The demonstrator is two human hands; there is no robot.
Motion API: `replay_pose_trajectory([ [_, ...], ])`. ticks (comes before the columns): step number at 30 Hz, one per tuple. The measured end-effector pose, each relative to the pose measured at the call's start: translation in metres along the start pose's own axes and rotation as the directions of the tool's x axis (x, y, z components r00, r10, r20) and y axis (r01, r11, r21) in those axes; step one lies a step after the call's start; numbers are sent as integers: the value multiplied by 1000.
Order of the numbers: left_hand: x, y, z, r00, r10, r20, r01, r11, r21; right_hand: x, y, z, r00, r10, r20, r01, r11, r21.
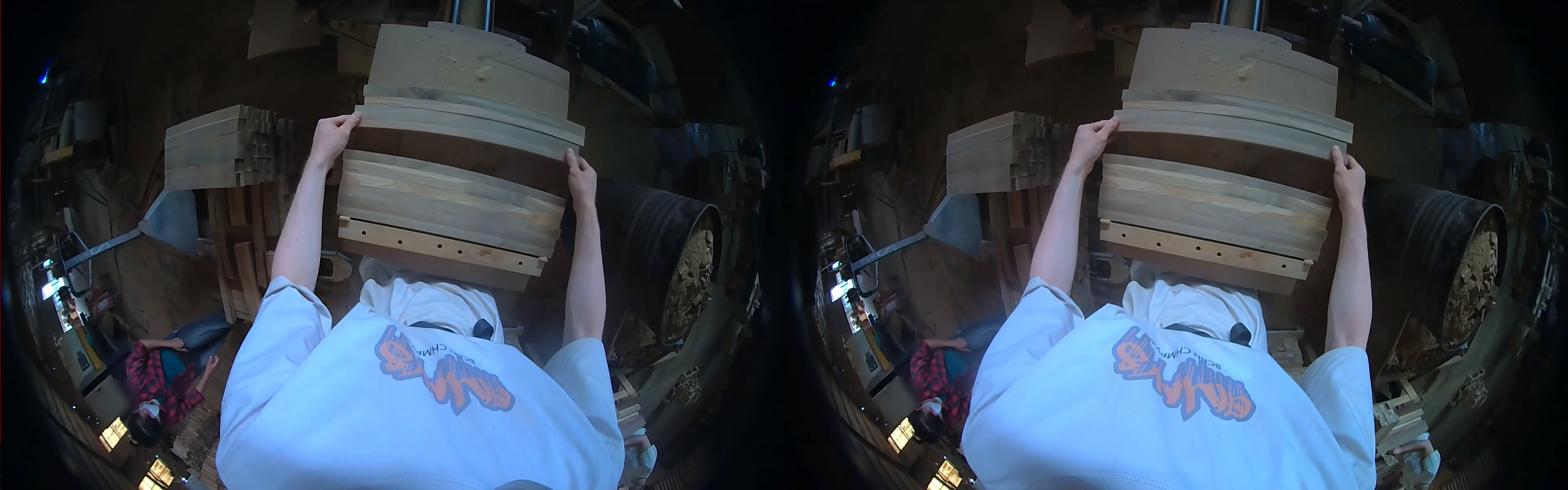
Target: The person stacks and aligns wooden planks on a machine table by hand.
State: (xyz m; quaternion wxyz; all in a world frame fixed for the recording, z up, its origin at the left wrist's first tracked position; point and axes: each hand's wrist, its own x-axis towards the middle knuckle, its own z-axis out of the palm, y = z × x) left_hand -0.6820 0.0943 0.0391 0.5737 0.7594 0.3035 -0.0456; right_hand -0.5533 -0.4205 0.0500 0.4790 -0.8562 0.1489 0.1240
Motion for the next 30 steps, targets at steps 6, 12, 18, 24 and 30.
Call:
replay_pose_trajectory([
  [6, -18, -36, -20, 992, -60, 111, 85, 968, -237, -35, 12, -27, 917, 248, 313, -304, 942, 144],
  [12, -37, -44, -25, 976, -102, 194, 178, 884, -432, -37, 30, -35, 836, 207, 509, -368, 898, 240],
  [18, -31, -34, -32, 934, -99, 344, 259, 850, -459, -32, 38, -34, 844, 212, 493, -359, 905, 226],
  [24, -19, -29, -28, 893, -119, 434, 318, 848, -423, -34, 18, -33, 798, 224, 560, -393, 897, 201],
  [30, 10, 1, -13, 989, -105, 108, 135, 935, -329, 36, 11, -7, 980, 125, 152, -170, 926, 336],
])
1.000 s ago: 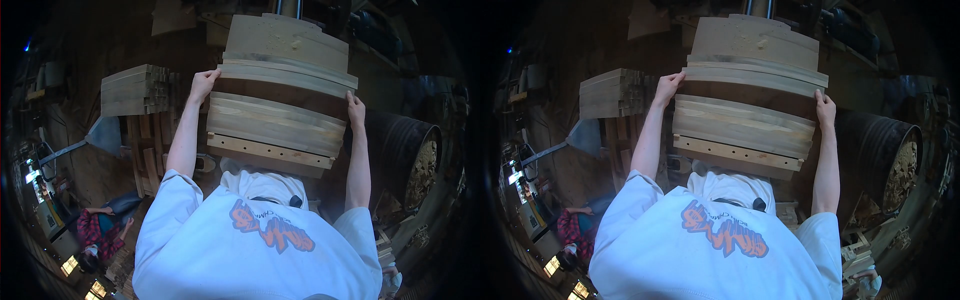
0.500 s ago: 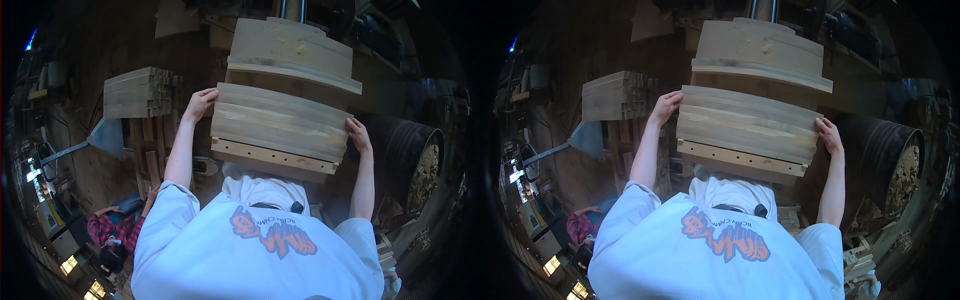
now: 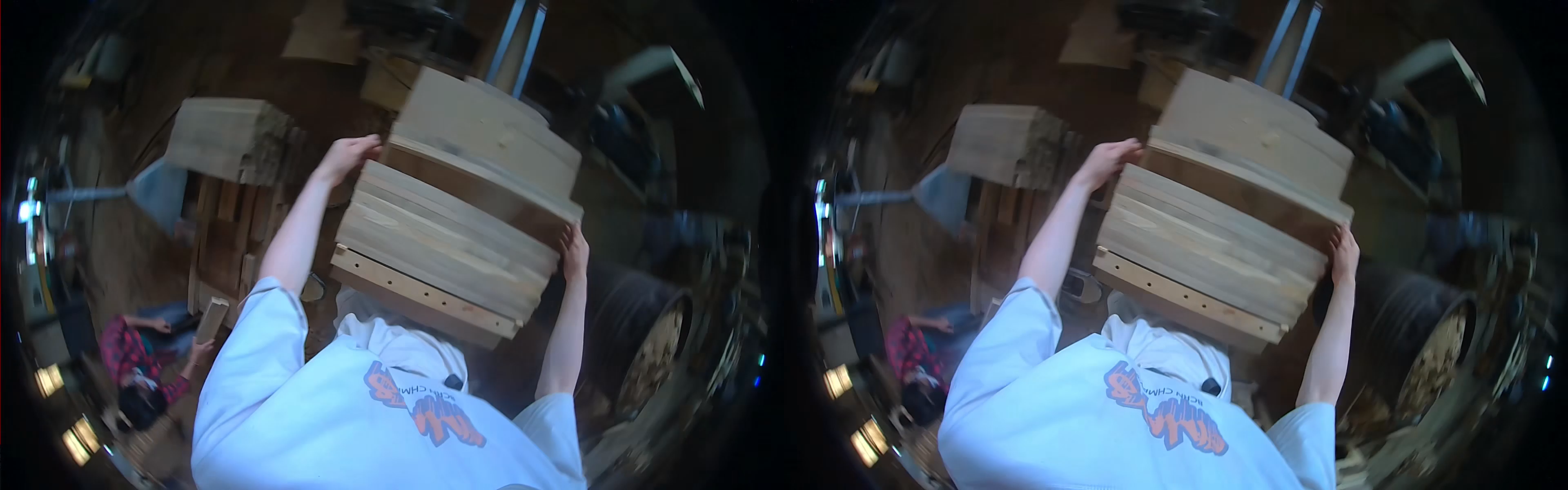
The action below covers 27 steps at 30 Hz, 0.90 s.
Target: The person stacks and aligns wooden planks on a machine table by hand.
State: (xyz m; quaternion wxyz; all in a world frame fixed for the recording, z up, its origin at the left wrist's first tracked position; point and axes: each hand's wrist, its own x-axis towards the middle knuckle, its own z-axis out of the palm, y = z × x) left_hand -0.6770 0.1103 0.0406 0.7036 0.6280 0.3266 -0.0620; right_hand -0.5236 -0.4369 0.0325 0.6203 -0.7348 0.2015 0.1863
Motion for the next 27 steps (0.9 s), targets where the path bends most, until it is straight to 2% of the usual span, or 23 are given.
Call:
replay_pose_trajectory([
  [1, 10, 2, 11, 987, 154, -48, -148, 983, 112, 13, -1, 3, 996, -73, 60, 71, 997, 30],
  [2, 35, -11, 13, 985, 147, -95, -118, 959, 259, 19, -5, 6, 1000, -9, 26, 12, 990, -137],
  [3, 22, 8, 24, 962, 232, -146, -146, 884, 445, 23, 1, 3, 985, -111, 135, 120, 991, -61],
  [4, 18, 18, 27, 964, 175, -202, -62, 881, 469, 15, -2, 1, 980, -40, 193, 43, 999, -11],
  [5, 26, 10, 25, 953, 179, -246, -62, 905, 420, 6, -5, -1, 968, 32, 249, -40, 999, 30],
  [6, 29, -3, 24, 921, 250, -298, -152, 937, 315, -1, -8, -3, 947, 103, 303, -127, 990, 61],
  [7, 27, -8, 20, 938, 209, -278, -128, 951, 281, 8, 10, -17, 935, 110, 338, -146, 986, 84],
  [9, 5, -9, 16, 960, 146, -237, -84, 963, 255, -1, 14, -42, 877, 207, 433, -195, 978, -72],
  [11, -8, -18, 5, 978, 117, -172, -60, 950, 307, -17, 25, -49, 874, 208, 439, -200, 978, -67],
  [13, -24, -26, 2, 978, 104, -181, -80, 988, 135, -29, 33, -43, 911, 187, 369, -213, 977, 31],
  [15, -16, -35, -2, 993, 63, -100, -64, 998, -9, -20, 41, -50, 880, 180, 440, -229, 971, 63],
  [16, -16, -35, 1, 991, 73, -115, -76, 997, -26, -26, 36, -46, 878, 163, 451, -211, 976, 58],
  [19, -17, -30, -5, 987, 56, -151, -56, 998, 2, -38, 25, -41, 857, 159, 489, -216, 975, 61],
  [21, -20, -30, -1, 974, 112, -198, -89, 989, 118, -33, 25, -42, 860, 164, 483, -205, 978, 32],
  [23, -20, -25, -3, 981, 78, -179, -39, 976, 213, -22, 32, -51, 854, 231, 466, -273, 962, 24],
  [26, -23, -31, 0, 972, 64, -227, -29, 988, 151, -34, 20, -42, 842, 225, 490, -235, 971, -43],
  [27, -21, -36, 0, 963, 139, -232, -96, 977, 190, -26, 24, -38, 840, 215, 499, -218, 974, -52],
])
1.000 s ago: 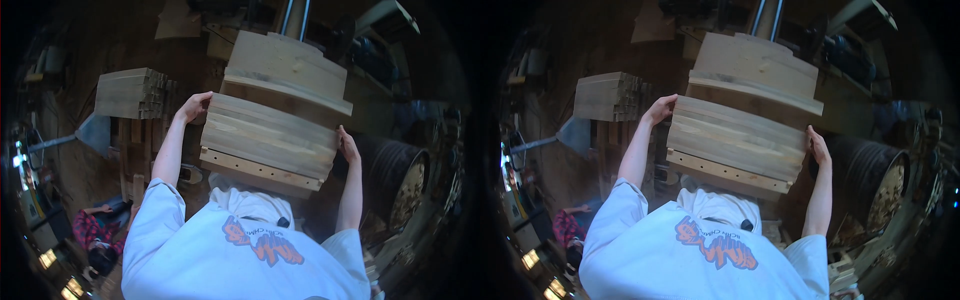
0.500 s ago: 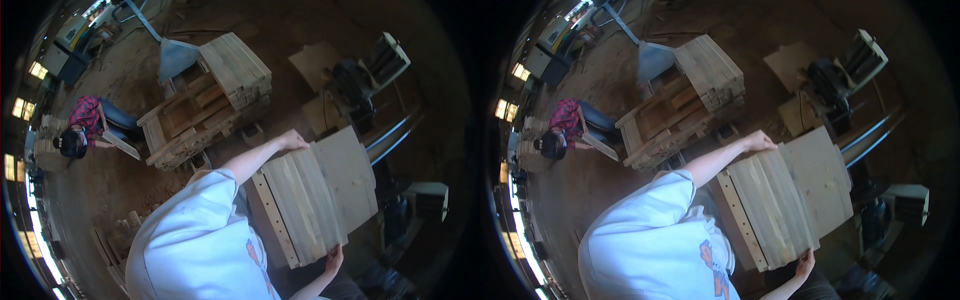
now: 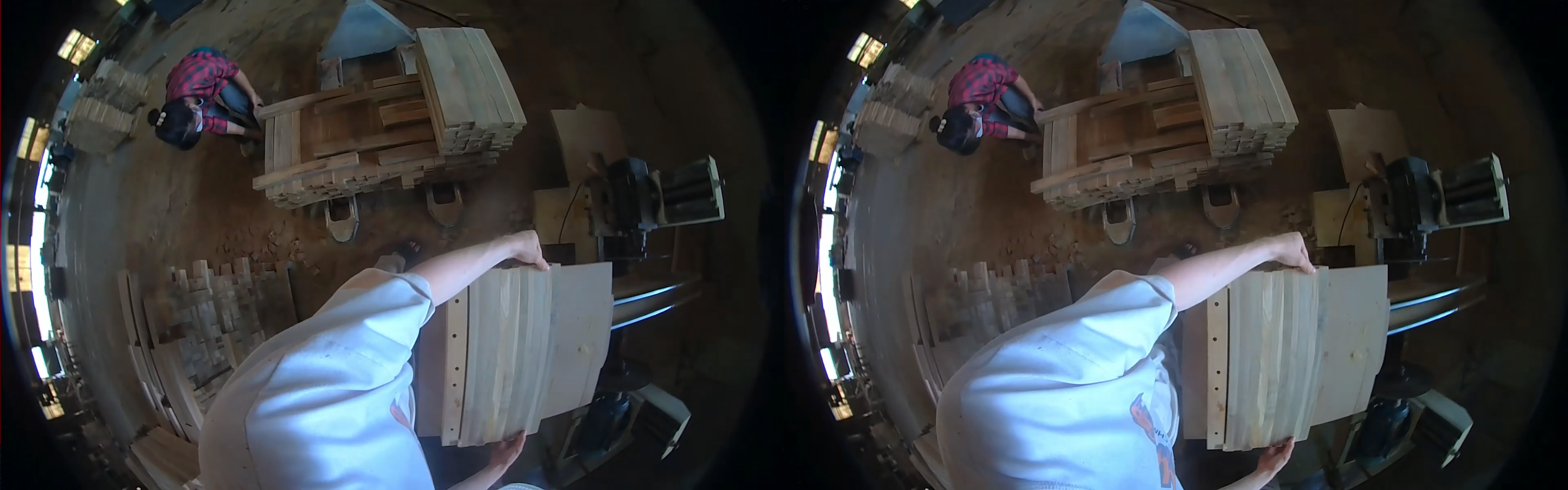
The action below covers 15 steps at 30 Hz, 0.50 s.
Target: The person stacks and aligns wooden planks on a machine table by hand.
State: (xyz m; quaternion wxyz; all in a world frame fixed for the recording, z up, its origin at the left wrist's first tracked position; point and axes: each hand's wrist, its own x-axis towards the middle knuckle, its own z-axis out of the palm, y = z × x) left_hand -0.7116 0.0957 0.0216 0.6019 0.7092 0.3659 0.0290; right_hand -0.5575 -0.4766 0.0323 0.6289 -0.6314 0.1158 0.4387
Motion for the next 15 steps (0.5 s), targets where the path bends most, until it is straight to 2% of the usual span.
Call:
replay_pose_trajectory([
  [2, 1, -2, 1, 1000, -2, -1, 2, 999, -45, -1, -2, -16, 999, -34, -5, 33, 995, -99],
  [3, 0, -2, 5, 1000, -14, -9, 13, 997, -72, -7, -6, -5, 997, -7, -74, -2, 993, -120],
  [4, 2, 2, 5, 999, -39, -31, 38, 999, -16, -6, -8, -7, 1000, 5, -17, -7, 990, -139],
  [5, 1, 5, 4, 997, -62, -55, 65, 997, 44, -5, -11, -10, 999, 27, -31, -31, 991, -130],
  [10, 9, 1, 7, 995, -44, -89, 47, 999, 28, 0, -7, -17, 994, 12, -112, -29, 988, -150],
  [12, 12, 2, 6, 997, -73, -5, 73, 997, 15, 2, -7, -24, 991, 36, -130, -57, 986, -157],
  [13, 19, -2, 9, 997, -77, -10, 77, 997, 10, 5, -7, -31, 991, 39, -126, -59, 985, -164],
  [15, 24, -8, 15, 999, -53, 1, 53, 998, 25, 10, -8, -39, 995, 81, -51, -88, 984, -157],
])
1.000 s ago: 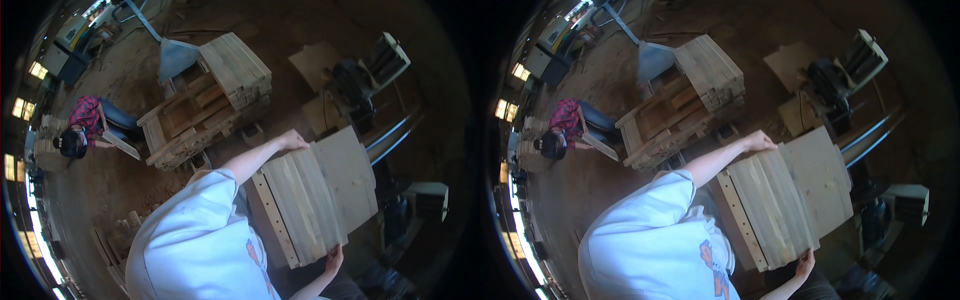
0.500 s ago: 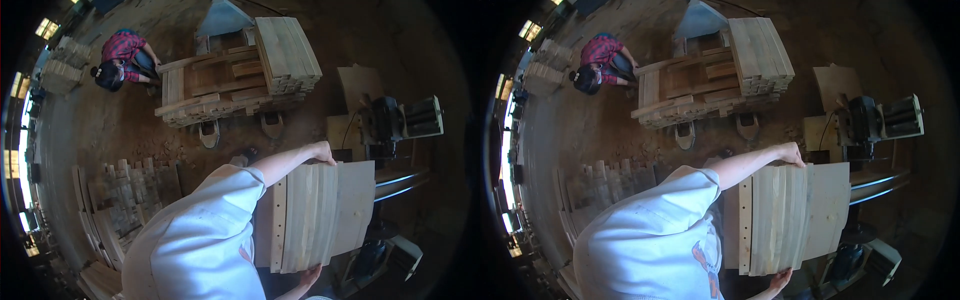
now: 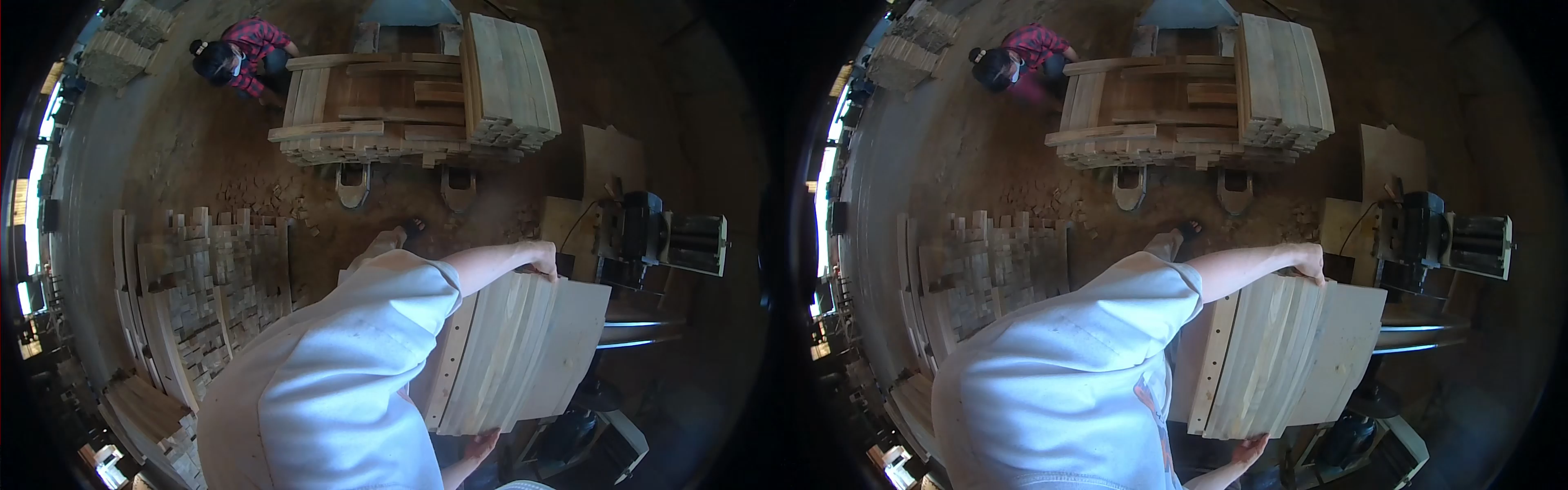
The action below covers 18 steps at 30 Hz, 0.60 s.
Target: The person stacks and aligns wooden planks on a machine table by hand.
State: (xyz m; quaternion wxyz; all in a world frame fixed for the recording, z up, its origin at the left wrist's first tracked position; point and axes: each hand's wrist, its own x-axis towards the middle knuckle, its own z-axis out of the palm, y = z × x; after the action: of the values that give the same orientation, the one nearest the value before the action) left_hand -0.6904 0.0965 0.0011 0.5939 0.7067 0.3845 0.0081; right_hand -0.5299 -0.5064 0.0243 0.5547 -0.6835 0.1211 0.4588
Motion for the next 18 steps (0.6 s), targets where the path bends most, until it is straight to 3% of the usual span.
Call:
replay_pose_trajectory([
  [4, 4, -4, 2, 999, -29, 45, 32, 997, -77, -5, -2, 9, 1000, 16, -26, -16, 1000, -11],
  [6, 4, -2, 5, 998, -51, 37, 55, 993, -106, -6, -3, 22, 986, -11, -166, 16, 999, 29],
  [7, -1, 1, 3, 997, -67, 38, 71, 991, -116, -4, -6, 23, 987, -8, -159, 13, 1000, 28],
  [9, -11, 9, -5, 991, -104, 79, 116, 979, -169, -2, -7, 24, 967, -8, -254, -3, 999, -45],
  [13, -13, 9, -7, 982, -138, 126, 168, 950, -264, -1, -4, 13, 994, 20, -109, -24, 999, -27],
  [18, -41, -11, -22, 989, -36, 142, 71, 966, -249, 1, 37, -17, 999, 31, 17, -32, 998, 61],
])
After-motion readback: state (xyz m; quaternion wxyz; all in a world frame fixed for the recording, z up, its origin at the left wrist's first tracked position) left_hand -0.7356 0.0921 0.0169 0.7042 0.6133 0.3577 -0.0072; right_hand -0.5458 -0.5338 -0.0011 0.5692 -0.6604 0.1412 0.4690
